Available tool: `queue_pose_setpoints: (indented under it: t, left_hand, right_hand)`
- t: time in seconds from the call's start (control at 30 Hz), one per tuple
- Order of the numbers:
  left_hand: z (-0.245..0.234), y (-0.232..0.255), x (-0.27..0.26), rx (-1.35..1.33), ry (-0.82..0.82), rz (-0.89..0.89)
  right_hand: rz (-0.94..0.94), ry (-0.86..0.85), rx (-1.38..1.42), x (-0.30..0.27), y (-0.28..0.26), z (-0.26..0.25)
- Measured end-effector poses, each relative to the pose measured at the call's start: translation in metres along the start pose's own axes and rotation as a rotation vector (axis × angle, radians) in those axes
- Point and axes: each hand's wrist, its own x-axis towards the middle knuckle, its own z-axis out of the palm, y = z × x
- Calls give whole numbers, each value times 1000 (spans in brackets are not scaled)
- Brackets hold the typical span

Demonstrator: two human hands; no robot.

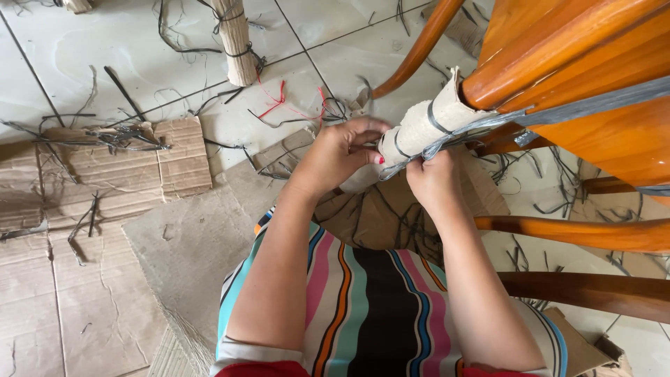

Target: Wrapping the legs of a wooden chair with protective paper and securing them with plastic ties.

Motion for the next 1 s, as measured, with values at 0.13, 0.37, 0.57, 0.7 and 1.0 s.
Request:
queue_pose_setpoints:
  t: [0.13,0.37,0.57,0.7,1.0]
  left_hand:
    - [5,-3,3,26,145,77]
    - [7,10,-6,161,149,208]
    - [11,1,-4,102,118,193]
    - [12,1,-6,218,205,210]
    - [-10,7,-18,547,275,217]
  right_hand:
    - [14,-48,32,-6,8,-6]
    - [-83,93,189,-32,-27,-18]
    - [-148,180,229,-41,-49,-17]
    - [-127,299,191,-49,-47,4]
    - [-50,454,153,-40,-57,27]
